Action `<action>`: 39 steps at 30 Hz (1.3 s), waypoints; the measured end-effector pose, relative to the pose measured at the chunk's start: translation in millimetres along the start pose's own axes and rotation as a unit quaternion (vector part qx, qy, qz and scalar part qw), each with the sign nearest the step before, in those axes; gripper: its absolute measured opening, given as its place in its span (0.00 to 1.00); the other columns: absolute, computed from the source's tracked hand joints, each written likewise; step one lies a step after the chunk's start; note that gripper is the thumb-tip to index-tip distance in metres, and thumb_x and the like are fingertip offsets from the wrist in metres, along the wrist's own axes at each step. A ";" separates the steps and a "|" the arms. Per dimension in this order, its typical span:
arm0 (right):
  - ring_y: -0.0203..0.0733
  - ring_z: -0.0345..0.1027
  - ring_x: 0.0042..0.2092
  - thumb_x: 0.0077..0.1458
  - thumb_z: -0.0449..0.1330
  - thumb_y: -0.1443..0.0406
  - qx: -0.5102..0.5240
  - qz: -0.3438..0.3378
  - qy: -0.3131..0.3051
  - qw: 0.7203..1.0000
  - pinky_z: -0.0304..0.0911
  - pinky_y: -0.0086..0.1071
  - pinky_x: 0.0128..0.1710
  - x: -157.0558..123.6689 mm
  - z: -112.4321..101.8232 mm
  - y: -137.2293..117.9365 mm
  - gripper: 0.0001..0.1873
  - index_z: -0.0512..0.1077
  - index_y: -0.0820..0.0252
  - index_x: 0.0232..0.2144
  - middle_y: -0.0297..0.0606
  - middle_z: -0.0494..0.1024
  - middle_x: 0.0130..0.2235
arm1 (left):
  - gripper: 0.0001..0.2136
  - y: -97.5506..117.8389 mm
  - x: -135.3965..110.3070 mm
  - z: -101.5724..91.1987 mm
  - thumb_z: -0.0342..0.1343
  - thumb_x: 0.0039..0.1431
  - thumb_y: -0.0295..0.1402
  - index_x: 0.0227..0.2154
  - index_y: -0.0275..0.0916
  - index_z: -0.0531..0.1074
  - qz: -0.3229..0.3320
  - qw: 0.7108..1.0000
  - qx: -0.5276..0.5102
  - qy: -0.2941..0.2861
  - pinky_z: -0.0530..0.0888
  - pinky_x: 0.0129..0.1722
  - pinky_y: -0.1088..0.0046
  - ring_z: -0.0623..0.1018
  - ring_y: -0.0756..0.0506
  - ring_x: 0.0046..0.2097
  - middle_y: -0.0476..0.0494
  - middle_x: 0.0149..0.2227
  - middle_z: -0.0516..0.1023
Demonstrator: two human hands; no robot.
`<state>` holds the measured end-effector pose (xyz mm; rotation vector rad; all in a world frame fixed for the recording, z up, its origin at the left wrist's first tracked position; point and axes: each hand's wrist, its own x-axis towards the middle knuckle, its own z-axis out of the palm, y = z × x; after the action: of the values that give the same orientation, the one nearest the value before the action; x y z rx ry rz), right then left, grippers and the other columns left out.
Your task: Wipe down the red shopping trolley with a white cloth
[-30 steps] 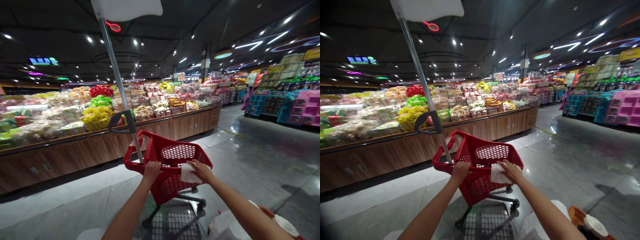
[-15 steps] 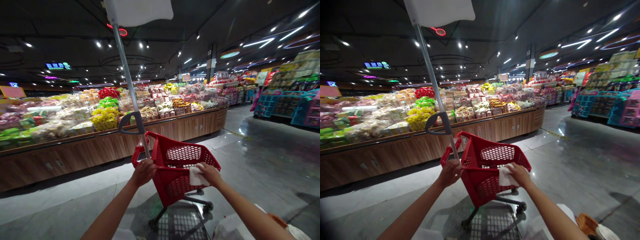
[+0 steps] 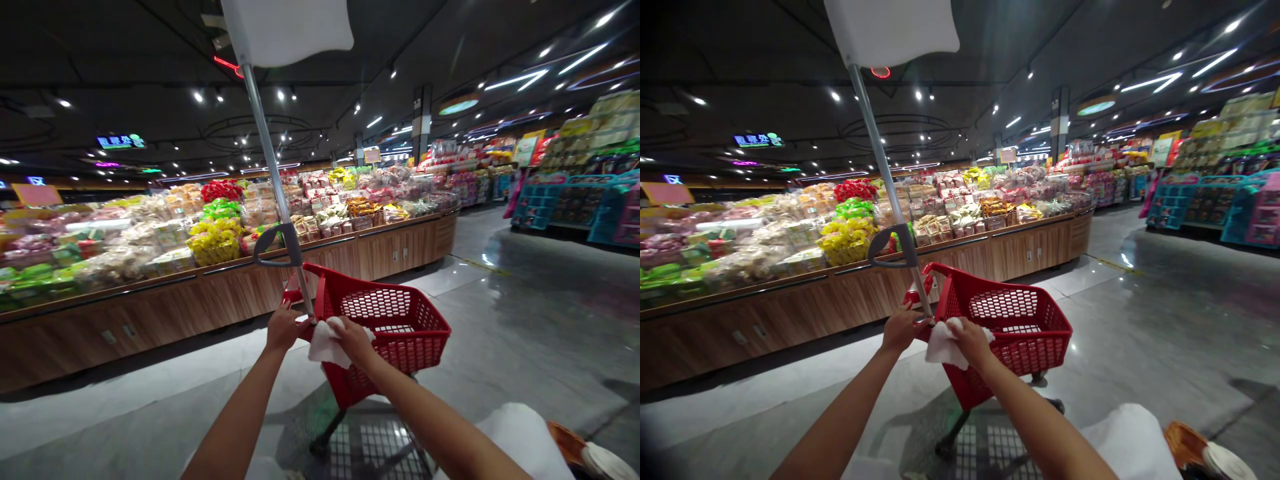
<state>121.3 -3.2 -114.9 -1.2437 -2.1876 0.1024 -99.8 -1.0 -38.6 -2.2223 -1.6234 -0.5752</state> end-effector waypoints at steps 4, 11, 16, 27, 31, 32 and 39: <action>0.42 0.69 0.43 0.57 0.53 0.71 -0.092 0.036 -0.037 0.994 0.59 0.31 0.42 -44.0 -20.6 83.5 0.21 0.70 0.51 0.52 0.41 0.74 0.48 | 0.16 1.5 -1.5 0.6 0.55 0.59 0.48 0.37 0.43 0.81 -0.009 1.000 -0.009 0.017 0.69 0.55 0.59 0.73 0.36 0.55 0.40 0.40 0.83; 0.43 0.69 0.48 0.58 0.55 0.68 -0.024 -0.008 -0.013 1.000 0.62 0.33 0.47 -22.8 -24.3 59.7 0.21 0.67 0.51 0.55 0.40 0.73 0.51 | 0.18 31.4 8.2 15.6 0.53 0.60 0.51 0.35 0.44 0.81 -0.031 0.999 -0.002 0.036 0.67 0.56 0.59 0.75 0.37 0.53 0.42 0.38 0.83; 0.47 0.65 0.55 0.57 0.57 0.69 -0.007 0.012 0.099 0.995 0.63 0.39 0.52 3.8 -6.3 10.8 0.24 0.65 0.55 0.56 0.46 0.69 0.57 | 0.24 64.5 18.5 16.4 0.53 0.58 0.54 0.38 0.36 0.80 -0.087 0.996 -0.007 0.010 0.66 0.57 0.59 0.72 0.33 0.57 0.34 0.41 0.82; 0.48 0.61 0.59 0.61 0.46 0.67 0.051 0.101 0.193 0.975 0.61 0.45 0.56 -31.1 -22.1 44.7 0.24 0.67 0.51 0.57 0.41 0.69 0.57 | 0.28 144.8 38.9 27.4 0.47 0.63 0.50 0.50 0.27 0.72 -0.160 0.986 -0.035 0.038 0.65 0.57 0.52 0.69 0.29 0.59 0.24 0.51 0.75; 0.49 0.58 0.62 0.63 0.45 0.66 0.069 0.072 0.230 0.968 0.61 0.44 0.57 -49.9 -30.8 42.5 0.24 0.65 0.51 0.58 0.42 0.63 0.62 | 0.23 183.2 28.9 25.6 0.43 0.67 0.39 0.57 0.26 0.65 -0.144 0.986 -0.082 0.026 0.64 0.59 0.49 0.64 0.29 0.62 0.22 0.58 0.68; 0.49 0.58 0.62 0.62 0.45 0.66 0.076 0.060 0.237 0.967 0.61 0.44 0.58 -54.6 -37.6 44.5 0.24 0.66 0.51 0.58 0.43 0.62 0.62 | 0.23 189.7 23.5 23.9 0.43 0.67 0.38 0.59 0.28 0.63 -0.123 0.987 -0.099 0.025 0.65 0.59 0.50 0.65 0.31 0.62 0.23 0.59 0.67; 0.50 0.62 0.59 0.62 0.46 0.63 0.076 0.067 0.261 0.960 0.60 0.43 0.58 -72.5 -110.3 53.5 0.23 0.66 0.51 0.58 0.43 0.67 0.58 | 0.20 136.2 37.9 9.2 0.40 0.68 0.32 0.59 0.38 0.64 0.005 0.982 -0.175 0.070 0.68 0.59 0.58 0.68 0.41 0.61 0.36 0.60 0.69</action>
<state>248.4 -56.3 -78.7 -1.1713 -1.6126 -0.0047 41.7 -5.8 -31.1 -2.3632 -1.5340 -1.0610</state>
